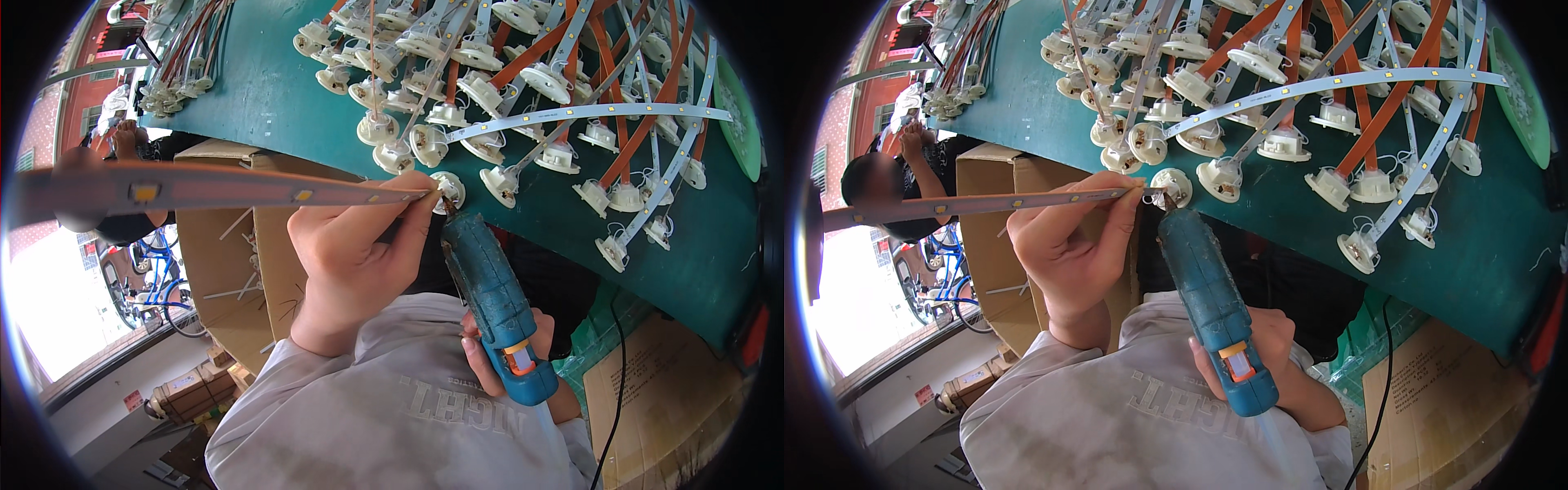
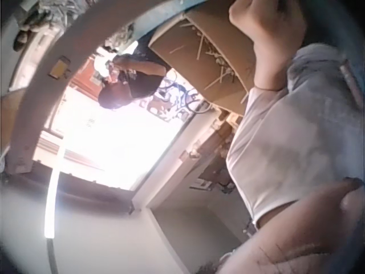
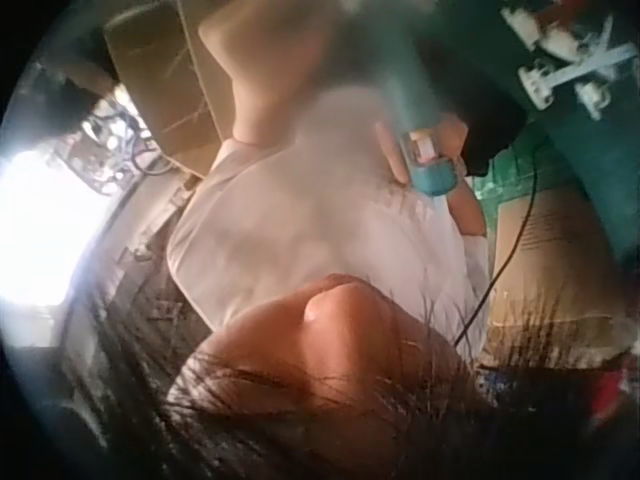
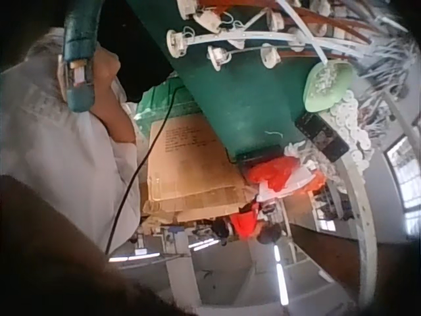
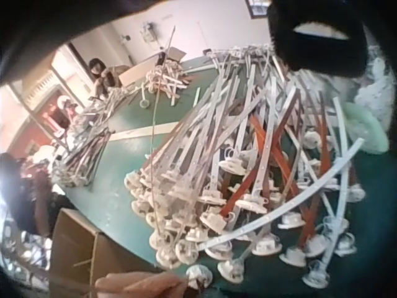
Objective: The recorder uses a hot glue gun to secure LED light strips onto circular plastic mounts as part of an assembly line task.
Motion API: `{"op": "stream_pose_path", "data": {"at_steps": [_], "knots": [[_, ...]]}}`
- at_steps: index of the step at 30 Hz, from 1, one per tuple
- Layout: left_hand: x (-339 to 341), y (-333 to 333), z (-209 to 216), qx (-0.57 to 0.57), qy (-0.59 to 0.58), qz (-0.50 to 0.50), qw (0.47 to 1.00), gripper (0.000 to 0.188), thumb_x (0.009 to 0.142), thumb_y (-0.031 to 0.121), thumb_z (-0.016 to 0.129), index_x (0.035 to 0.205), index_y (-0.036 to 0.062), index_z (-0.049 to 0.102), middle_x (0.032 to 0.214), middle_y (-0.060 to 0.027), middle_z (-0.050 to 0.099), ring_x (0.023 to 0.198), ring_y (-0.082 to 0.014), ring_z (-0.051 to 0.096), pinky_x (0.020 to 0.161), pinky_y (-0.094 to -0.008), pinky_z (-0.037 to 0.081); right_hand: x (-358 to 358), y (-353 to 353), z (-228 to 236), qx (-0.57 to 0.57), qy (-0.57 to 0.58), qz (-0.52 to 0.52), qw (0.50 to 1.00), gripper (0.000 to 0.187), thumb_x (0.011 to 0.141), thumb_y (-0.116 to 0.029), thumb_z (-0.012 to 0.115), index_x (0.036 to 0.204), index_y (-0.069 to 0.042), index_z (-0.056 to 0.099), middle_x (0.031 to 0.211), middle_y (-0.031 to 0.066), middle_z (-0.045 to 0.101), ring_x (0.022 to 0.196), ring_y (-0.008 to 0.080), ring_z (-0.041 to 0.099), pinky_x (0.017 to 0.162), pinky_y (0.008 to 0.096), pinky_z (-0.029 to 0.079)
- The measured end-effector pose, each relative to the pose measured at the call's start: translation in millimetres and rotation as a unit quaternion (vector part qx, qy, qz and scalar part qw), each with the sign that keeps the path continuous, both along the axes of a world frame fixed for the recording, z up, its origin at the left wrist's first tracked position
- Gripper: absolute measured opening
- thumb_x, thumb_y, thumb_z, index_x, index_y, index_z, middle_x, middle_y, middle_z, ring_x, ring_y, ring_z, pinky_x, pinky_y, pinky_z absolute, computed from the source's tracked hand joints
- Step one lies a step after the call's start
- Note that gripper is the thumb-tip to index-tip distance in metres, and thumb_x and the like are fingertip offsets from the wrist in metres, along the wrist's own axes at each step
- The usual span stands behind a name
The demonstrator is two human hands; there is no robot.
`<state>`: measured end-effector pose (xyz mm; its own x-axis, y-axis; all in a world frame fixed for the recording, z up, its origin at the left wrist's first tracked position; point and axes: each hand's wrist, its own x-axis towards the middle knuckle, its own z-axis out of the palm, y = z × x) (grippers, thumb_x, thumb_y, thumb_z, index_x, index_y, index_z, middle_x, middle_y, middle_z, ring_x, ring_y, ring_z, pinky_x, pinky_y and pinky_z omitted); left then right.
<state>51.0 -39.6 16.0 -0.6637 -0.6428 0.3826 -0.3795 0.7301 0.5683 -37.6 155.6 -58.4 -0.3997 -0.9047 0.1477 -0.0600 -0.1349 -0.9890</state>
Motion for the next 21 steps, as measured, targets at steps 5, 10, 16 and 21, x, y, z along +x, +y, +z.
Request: {"op": "stream_pose_path", "data": {"at_steps": [5, 10, 16, 21], "knots": [[-0.2, 0.4, -4.5, -0.006, 0.038, 0.004, 0.999, 0.015, 0.076, -0.006, 0.079, 0.088, 0.0015, 0.076, 0.068, -0.0094, 0.068, 0.054, -0.0166, 0.061, 0.053, -0.0257, 0.048, -1.4, -2.7, 4.5, -0.001, 0.019, -0.002, 1.0, 0.017, 0.072, -0.006, 0.078, 0.08, -0.005, 0.062, 0.064, 0.0058, 0.062, 0.047, 0.0174, 0.06, 0.05, 0.0253, 0.051], [-0.3, -0.5, -3.1, -0.005, 0.025, 0.007, 1.0, 0.016, 0.075, -0.006, 0.079, 0.088, 0.0017, 0.076, 0.067, -0.0093, 0.068, 0.054, -0.0168, 0.061, 0.053, -0.0258, 0.048, 0.9, -1.6, 1.6, -0.004, 0.001, 0.006, 1.0, 0.018, 0.072, -0.006, 0.078, 0.08, -0.006, 0.062, 0.065, 0.0056, 0.063, 0.048, 0.0168, 0.06, 0.05, 0.0246, 0.051], [1.7, -0.5, -1.1, -0.001, 0.007, 0.0, 1.0, 0.015, 0.075, -0.008, 0.08, 0.089, -0.0054, 0.077, 0.078, -0.0107, 0.076, 0.06, -0.0097, 0.065, 0.056, -0.0207, 0.046, 1.4, 1.2, 1.3, 0.004, -0.006, 0.002, 1.0, 0.017, 0.072, -0.005, 0.078, 0.081, -0.005, 0.063, 0.066, 0.0064, 0.064, 0.048, 0.0173, 0.061, 0.05, 0.0251, 0.051], [1.9, -1.2, -2.7, -0.002, 0.004, -0.004, 1.0, 0.015, 0.075, -0.009, 0.08, 0.089, -0.0057, 0.077, 0.079, -0.0114, 0.076, 0.063, -0.0112, 0.068, 0.058, -0.0215, 0.049, -2.9, 1.0, 0.8, -0.018, 0.041, 0.002, 0.999, 0.017, 0.072, -0.004, 0.078, 0.082, -0.004, 0.064, 0.067, 0.0071, 0.065, 0.049, 0.0178, 0.062, 0.05, 0.0251, 0.051]]}}
